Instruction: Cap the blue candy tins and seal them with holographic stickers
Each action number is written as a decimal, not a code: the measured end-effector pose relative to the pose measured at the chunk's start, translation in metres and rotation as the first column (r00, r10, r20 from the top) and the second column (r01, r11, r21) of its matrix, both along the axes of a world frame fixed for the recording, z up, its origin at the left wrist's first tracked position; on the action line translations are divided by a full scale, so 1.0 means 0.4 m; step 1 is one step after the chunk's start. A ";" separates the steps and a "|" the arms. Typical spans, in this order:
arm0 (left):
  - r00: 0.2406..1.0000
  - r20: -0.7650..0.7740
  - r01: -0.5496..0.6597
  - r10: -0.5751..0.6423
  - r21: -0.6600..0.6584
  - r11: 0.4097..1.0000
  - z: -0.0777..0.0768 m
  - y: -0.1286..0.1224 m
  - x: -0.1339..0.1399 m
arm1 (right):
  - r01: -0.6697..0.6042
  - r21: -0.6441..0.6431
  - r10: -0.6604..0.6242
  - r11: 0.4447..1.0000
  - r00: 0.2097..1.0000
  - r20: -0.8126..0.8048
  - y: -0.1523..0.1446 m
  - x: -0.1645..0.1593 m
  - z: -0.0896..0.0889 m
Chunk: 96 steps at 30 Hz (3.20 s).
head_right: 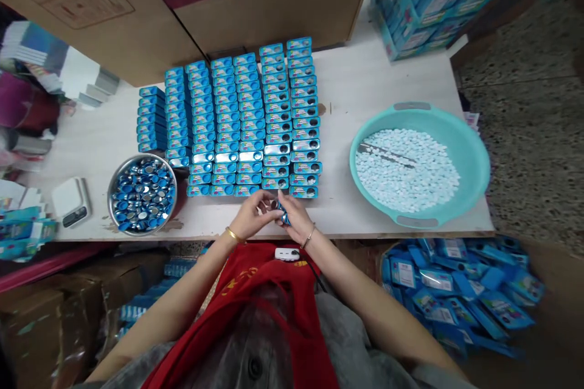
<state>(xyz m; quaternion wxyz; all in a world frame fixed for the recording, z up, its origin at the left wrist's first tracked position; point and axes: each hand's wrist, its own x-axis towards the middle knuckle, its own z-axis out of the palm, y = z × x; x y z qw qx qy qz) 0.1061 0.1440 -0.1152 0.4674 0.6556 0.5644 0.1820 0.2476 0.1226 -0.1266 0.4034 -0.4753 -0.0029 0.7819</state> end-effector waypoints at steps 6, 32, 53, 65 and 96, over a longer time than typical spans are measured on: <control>0.985 -0.030 0.173 -0.172 0.038 0.984 -0.008 0.002 0.023 | 0.082 -0.049 -0.080 0.995 0.996 0.037 -0.030 0.014 -0.019; 0.762 -0.566 0.490 -0.315 0.186 0.852 -0.080 0.175 0.264 | 0.246 -0.038 -0.246 0.969 0.969 0.001 -0.092 0.152 -0.074; 0.868 -0.386 0.352 -0.311 0.037 0.935 -0.061 0.160 0.254 | 0.299 -0.026 -0.300 0.954 0.952 -0.068 -0.114 0.192 -0.067; 0.532 -0.693 0.322 -0.487 -0.366 0.873 -0.043 0.214 0.326 | 0.252 -0.010 -0.252 0.968 0.963 -0.092 -0.110 0.195 -0.063; 0.495 -0.778 0.331 -0.387 -0.243 0.912 -0.049 0.271 0.354 | 0.246 0.014 -0.241 0.969 0.959 -0.147 -0.051 0.200 -0.067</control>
